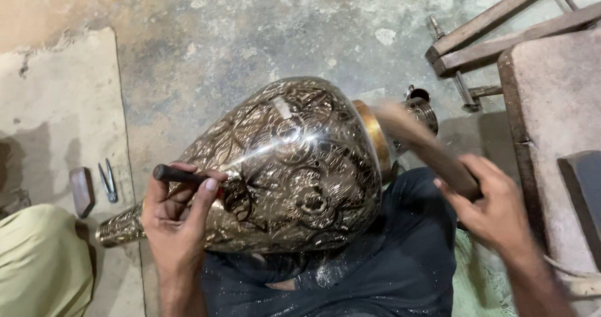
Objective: The person uses a hammer and chisel to engrave intricate floral patterns onto a large metal vase. They repeatedly strike the chisel to create detailed designs on the vase's surface.
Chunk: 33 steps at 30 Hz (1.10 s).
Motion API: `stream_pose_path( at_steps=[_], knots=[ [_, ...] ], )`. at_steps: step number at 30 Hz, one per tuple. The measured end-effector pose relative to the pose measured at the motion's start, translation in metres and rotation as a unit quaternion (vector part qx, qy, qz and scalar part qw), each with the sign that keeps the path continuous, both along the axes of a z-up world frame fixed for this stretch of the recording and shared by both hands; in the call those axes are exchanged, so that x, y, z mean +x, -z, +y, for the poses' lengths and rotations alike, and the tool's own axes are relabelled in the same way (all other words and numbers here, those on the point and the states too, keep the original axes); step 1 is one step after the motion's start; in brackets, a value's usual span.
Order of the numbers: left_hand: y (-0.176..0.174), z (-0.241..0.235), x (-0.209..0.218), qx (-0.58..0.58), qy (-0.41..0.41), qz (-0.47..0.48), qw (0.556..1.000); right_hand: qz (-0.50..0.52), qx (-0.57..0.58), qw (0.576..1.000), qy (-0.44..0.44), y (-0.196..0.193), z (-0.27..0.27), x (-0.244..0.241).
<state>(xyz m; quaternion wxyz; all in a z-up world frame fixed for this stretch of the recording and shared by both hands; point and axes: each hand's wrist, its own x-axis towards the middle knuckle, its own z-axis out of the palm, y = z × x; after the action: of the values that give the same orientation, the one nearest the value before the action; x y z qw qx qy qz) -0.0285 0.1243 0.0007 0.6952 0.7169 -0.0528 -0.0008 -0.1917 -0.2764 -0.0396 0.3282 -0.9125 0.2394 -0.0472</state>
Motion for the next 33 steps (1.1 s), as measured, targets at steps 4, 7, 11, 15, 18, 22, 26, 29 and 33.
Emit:
stream_pose_path(
  at_steps=[4,7,11,15,18,22,26,29,33],
  knots=[
    [0.011,0.012,-0.010,-0.013,-0.009,0.038,0.999,-0.134,0.179,0.974,0.045,0.068,0.013,-0.042],
    [0.016,-0.001,-0.023,-0.038,0.020,0.036,0.998,-0.110,0.213,0.969,0.058,0.104,0.015,-0.065],
    [0.027,-0.045,-0.041,-0.049,0.084,-0.029,0.995,-0.033,0.234,0.969,0.074,0.100,0.009,-0.086],
    [0.039,-0.088,-0.058,-0.034,0.046,-0.073,0.996,0.001,0.201,0.978,0.059,0.053,0.009,-0.081],
    [0.043,-0.105,-0.073,-0.003,-0.002,-0.064,0.998,0.175,0.163,0.969,0.056,0.005,0.003,-0.069],
    [0.047,-0.120,-0.087,-0.047,-0.048,-0.110,0.992,0.095,-0.006,0.988,-0.125,-0.049,-0.001,-0.040],
    [0.051,-0.128,-0.094,0.031,-0.091,-0.188,0.978,0.304,-0.264,0.901,-0.159,-0.096,0.013,0.000],
    [0.052,-0.131,-0.096,-0.054,-0.098,-0.126,0.986,0.396,-0.375,0.813,-0.203,-0.123,0.031,0.034],
    [0.054,-0.136,-0.100,-0.037,-0.130,-0.138,0.981,0.351,-0.482,0.756,-0.272,-0.142,0.050,0.060]
  ],
)
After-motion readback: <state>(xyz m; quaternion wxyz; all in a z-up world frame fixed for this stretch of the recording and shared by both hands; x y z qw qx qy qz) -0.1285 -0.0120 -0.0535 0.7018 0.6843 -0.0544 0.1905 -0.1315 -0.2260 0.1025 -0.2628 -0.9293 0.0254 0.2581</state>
